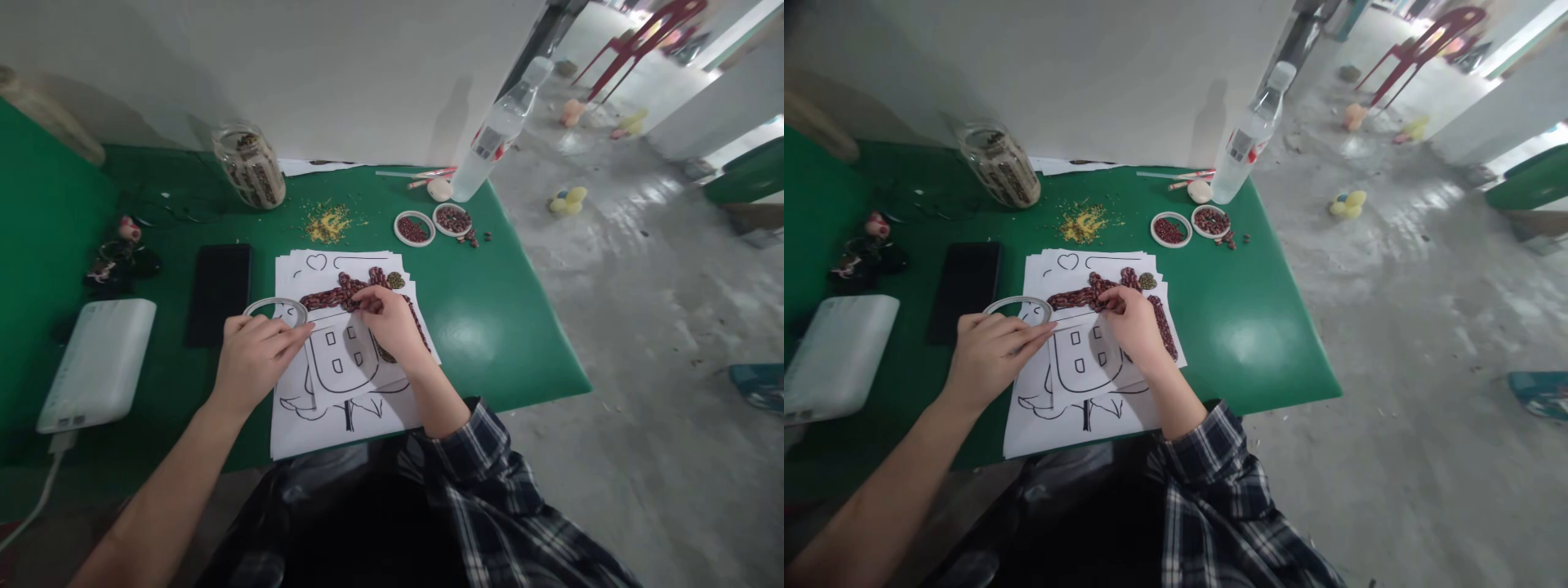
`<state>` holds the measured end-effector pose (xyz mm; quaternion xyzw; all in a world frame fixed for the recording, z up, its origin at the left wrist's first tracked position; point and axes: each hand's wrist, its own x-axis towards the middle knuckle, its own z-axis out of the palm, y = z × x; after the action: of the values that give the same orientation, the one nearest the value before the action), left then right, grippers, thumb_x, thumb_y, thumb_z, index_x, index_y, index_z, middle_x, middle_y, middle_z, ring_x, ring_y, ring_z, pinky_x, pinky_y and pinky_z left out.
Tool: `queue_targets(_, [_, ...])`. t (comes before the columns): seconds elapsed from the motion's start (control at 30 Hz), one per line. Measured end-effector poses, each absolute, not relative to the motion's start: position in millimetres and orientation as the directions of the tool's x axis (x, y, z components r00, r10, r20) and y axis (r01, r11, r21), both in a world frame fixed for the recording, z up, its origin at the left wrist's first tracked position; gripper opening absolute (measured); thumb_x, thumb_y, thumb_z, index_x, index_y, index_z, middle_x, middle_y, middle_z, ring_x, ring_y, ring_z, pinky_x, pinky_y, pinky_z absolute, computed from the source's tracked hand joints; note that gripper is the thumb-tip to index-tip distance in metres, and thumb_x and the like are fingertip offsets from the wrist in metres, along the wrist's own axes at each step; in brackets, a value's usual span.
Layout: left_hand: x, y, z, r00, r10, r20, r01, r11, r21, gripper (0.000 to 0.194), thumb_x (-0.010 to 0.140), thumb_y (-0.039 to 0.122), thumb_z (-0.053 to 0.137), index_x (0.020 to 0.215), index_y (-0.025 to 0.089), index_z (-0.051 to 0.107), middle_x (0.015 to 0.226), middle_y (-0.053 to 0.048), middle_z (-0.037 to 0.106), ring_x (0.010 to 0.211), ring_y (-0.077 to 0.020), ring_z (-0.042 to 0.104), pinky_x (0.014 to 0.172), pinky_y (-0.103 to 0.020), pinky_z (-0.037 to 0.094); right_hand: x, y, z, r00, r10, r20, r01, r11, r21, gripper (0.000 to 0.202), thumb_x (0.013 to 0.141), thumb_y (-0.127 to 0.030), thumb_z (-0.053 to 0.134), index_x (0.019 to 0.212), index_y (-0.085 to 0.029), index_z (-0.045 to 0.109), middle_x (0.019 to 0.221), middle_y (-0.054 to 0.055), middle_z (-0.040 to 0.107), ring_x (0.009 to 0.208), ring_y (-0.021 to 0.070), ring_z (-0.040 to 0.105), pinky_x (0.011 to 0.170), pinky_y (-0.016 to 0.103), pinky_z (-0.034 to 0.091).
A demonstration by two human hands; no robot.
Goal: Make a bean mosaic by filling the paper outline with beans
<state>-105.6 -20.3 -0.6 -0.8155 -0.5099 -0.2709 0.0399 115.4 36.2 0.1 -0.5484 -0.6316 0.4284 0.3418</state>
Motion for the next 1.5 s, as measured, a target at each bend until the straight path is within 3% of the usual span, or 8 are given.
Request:
queue_targets(0.37, [-107.9,-18.1,0.0,0.321,0.809,0.493,0.857,-0.47,0.213,0.014,0.084,0.028,0.062,0.096,0.03,0.068,0.063,0.004,0.063,0.062,-0.0135,0.056,0.068,-0.037,0.03,116.4,35.6,3.7,-0.204,0.978,-0.047,0.492,0.061,-0.868,0.021,0.067,-0.015,0.062,0.087,-0.02,0.065,0.079,0.001,0.055,0.066,0.0127,0.049,0.066,0.029,0.042])
queue_targets(0.7, [-105.2,-18.1,4.5,0.315,0.775,0.548,0.854,-0.484,0.193,0.016,0.079,0.023,0.067,0.094,0.026,0.068,0.07,0.003,0.067,0.063,-0.0145,0.06,0.068,-0.036,0.033,111.2,34.8,1.9,-0.171,0.985,0.002,0.531,0.094,-0.842,0.012,0.071,-0.014,0.059,0.082,-0.017,0.063,0.079,0.001,0.053,0.068,0.0114,0.048,0.067,0.025,0.04])
queue_targets(0.9, [-104.2,-18.4,4.0,0.297,0.761,0.576,0.849,-0.487,0.205,0.016,0.077,0.022,0.069,0.092,0.024,0.068,0.068,0.002,0.066,0.061,-0.0148,0.059,0.067,-0.035,0.034,114.1,35.2,4.0,-0.212,0.977,-0.016,0.527,0.1,-0.844,0.017,0.069,-0.01,0.057,0.082,-0.018,0.063,0.077,0.0,0.052,0.067,0.0112,0.048,0.067,0.024,0.039])
queue_targets(1.07, [-104.4,-20.1,4.6,0.258,0.759,0.597,0.858,-0.464,0.22,0.019,0.077,0.021,0.069,0.095,0.024,0.067,0.068,0.001,0.065,0.06,-0.0142,0.057,0.067,-0.035,0.035,111.4,33.0,6.7,-0.182,0.983,-0.001,0.574,0.105,-0.812,0.012,0.071,-0.015,0.056,0.081,-0.018,0.062,0.082,0.002,0.052,0.069,0.0124,0.047,0.068,0.026,0.038])
queue_targets(1.33, [-104.1,-18.9,4.3,0.357,0.751,0.556,0.821,-0.536,0.197,0.021,0.076,0.021,0.07,0.096,0.026,0.068,0.068,0.004,0.066,0.061,-0.0141,0.059,0.069,-0.035,0.034,114.3,33.2,5.7,-0.234,0.972,-0.013,0.55,0.121,-0.826,0.023,0.07,-0.009,0.047,0.085,-0.018,0.062,0.081,0.002,0.052,0.067,0.0118,0.047,0.066,0.025,0.038])
queue_targets(1.5, [-104.8,-18.3,3.8,0.364,0.761,0.536,0.823,-0.533,0.198,0.019,0.077,0.023,0.069,0.096,0.027,0.068,0.068,0.004,0.066,0.061,-0.0136,0.058,0.068,-0.036,0.033,114.4,33.8,4.6,-0.204,0.979,-0.006,0.543,0.108,-0.833,0.02,0.073,-0.012,0.046,0.083,-0.018,0.063,0.083,0.002,0.054,0.068,0.0123,0.048,0.067,0.025,0.039])
